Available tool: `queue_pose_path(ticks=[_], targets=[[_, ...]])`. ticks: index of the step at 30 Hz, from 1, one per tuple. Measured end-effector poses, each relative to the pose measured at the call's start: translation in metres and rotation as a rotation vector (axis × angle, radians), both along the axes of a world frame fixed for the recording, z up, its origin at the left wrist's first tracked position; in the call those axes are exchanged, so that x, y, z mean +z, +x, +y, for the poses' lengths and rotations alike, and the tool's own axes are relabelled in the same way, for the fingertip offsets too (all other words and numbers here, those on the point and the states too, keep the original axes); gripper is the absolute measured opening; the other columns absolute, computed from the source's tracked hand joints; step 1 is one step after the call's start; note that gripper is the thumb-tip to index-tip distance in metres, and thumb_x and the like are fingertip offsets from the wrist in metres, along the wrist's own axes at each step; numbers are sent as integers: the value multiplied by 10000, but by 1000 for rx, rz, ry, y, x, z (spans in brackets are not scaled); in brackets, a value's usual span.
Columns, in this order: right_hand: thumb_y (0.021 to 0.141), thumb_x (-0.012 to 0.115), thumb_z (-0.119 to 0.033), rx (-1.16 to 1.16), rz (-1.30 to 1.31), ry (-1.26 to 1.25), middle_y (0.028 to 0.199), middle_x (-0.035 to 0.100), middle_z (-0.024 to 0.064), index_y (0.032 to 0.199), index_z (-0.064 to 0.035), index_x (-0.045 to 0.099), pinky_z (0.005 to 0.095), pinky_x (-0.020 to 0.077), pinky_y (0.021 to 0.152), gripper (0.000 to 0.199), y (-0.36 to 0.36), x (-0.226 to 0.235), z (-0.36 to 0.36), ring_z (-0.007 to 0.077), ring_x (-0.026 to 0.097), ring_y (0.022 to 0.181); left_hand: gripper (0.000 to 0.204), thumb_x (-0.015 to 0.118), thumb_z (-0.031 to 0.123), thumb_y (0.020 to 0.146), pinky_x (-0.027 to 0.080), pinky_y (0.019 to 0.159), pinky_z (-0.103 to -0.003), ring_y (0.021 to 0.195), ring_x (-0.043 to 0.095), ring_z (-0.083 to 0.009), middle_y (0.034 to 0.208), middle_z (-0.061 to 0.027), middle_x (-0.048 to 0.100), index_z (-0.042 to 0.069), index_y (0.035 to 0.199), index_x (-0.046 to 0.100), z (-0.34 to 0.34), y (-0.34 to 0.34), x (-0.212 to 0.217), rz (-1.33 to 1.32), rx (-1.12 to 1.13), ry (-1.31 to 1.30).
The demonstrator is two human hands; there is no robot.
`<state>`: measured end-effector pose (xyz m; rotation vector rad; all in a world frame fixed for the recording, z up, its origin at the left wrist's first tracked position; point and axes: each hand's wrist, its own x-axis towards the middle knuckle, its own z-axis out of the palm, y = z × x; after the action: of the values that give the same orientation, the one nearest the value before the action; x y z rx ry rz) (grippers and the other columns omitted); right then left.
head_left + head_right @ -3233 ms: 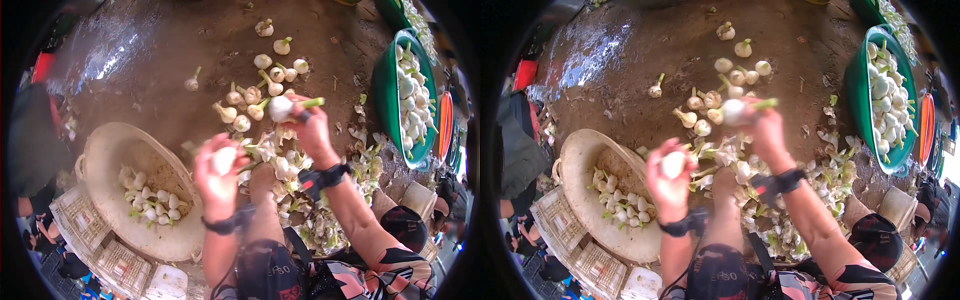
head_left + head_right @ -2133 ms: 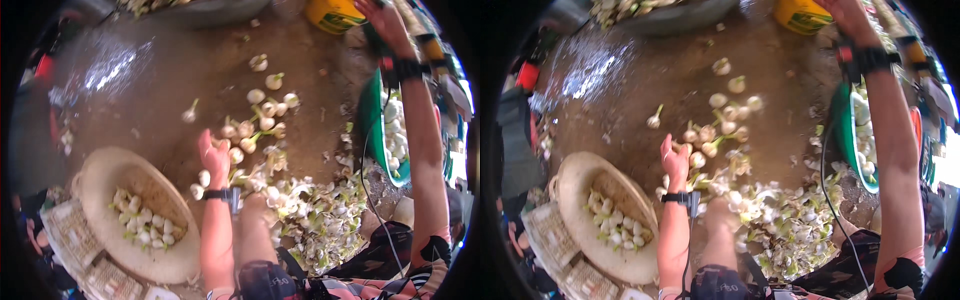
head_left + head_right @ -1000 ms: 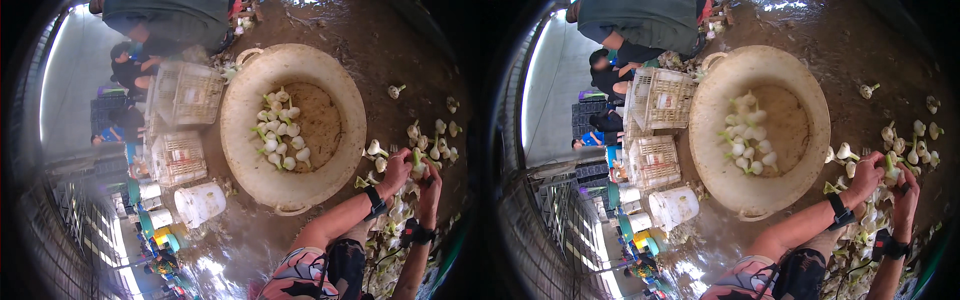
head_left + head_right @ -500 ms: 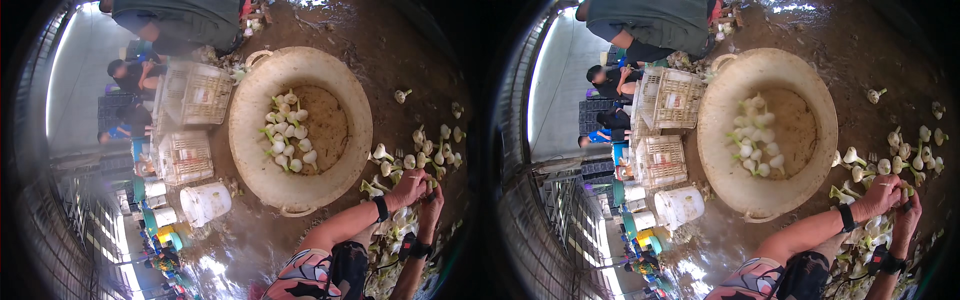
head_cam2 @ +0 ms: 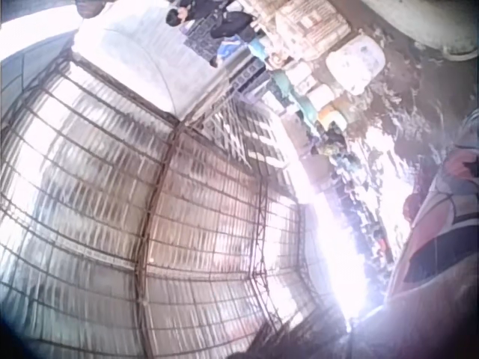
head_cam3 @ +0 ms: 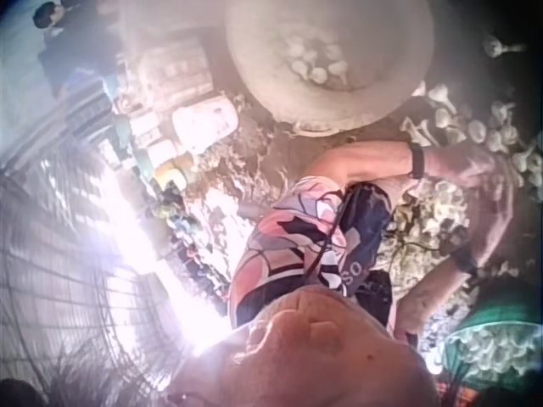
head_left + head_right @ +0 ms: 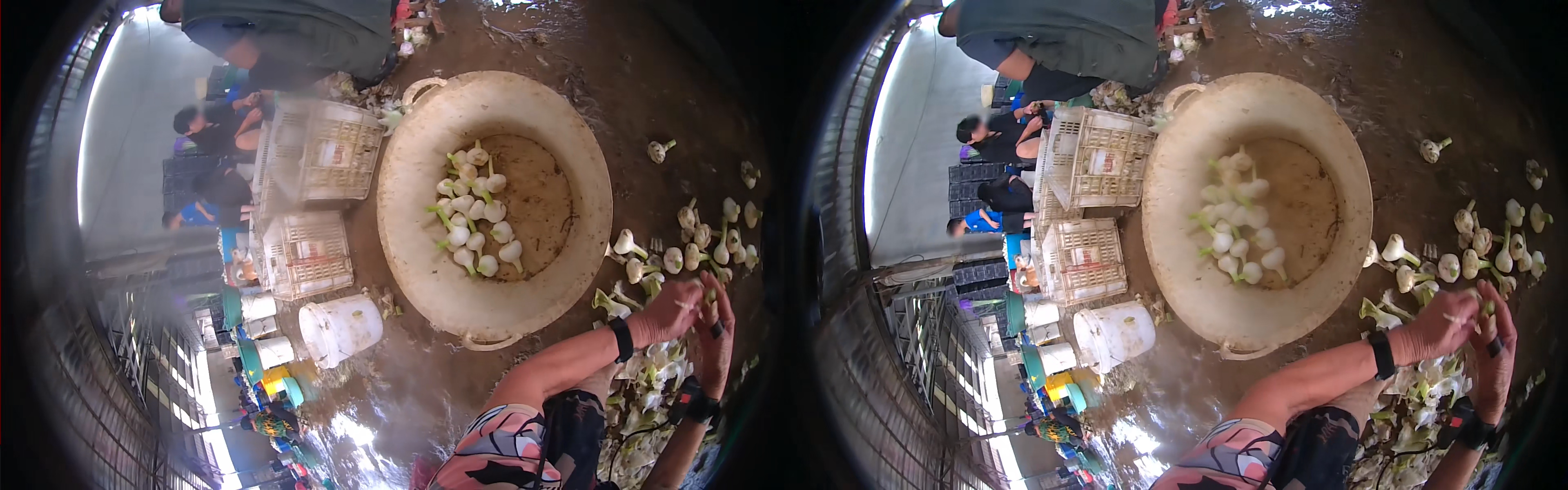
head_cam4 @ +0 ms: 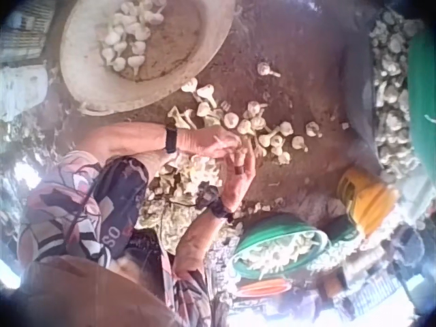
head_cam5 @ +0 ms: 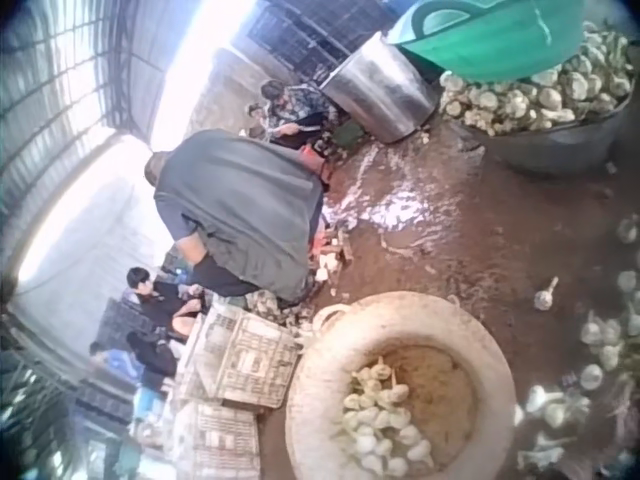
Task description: The person peels garlic bulbs by hand, removes the outer layers, and places the cleaned garlic into a large bowl. They pick up individual garlic bulbs from the floor, strip away the skins, and toss the discarded peels onto a pile.
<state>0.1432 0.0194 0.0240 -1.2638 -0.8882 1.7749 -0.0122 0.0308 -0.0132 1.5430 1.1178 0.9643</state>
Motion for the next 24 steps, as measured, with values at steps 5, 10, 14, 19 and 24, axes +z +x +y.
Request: queue_pose_path(ticks=[5,10,14,19,24], targets=[[956,536,-229,-177,535,-119,1381,470,121,1333,28,444,352,345,1078,466,38,-79,-23,211,463,1259,150,588,-7,718,433,588,-440,672,552,-376,735,-160,535,-5,805,465,-7,16,-11,-130,69,125],[979,485,-206,-302,561,-82,1392,459,131,1354,33,412,358,361,1071,450,28,-71,-31,227,468,1258,99,562,2,741,417,564,-420,641,542,-349,694,-155,525,-2,805,487,-4,21,-6,-102,107,58],[973,510,-170,-660,448,89,1355,478,151,1340,46,414,351,358,1081,437,50,-77,-34,227,460,1253,62,553,40,790,432,560,-398,620,555,-337,656,-162,528,5,814,509,-2,21,-9,-238,205,-227],[987,484,-235,-645,346,94,1349,490,117,1349,37,421,330,341,1083,457,33,-37,-14,216,455,1254,326,565,25,775,466,549,-378,594,605,-277,662,-170,583,35,1098,528,-11,2,-40,-60,73,-297],[1023,383,-366,-341,-403,-11,1256,580,89,1305,-14,524,293,358,1016,472,32,-57,-30,166,512,1153,473,635,54,727,474,674,-393,703,598,-288,720,-167,589,59,1192,547,-5,11,5,-182,-85,-561]])
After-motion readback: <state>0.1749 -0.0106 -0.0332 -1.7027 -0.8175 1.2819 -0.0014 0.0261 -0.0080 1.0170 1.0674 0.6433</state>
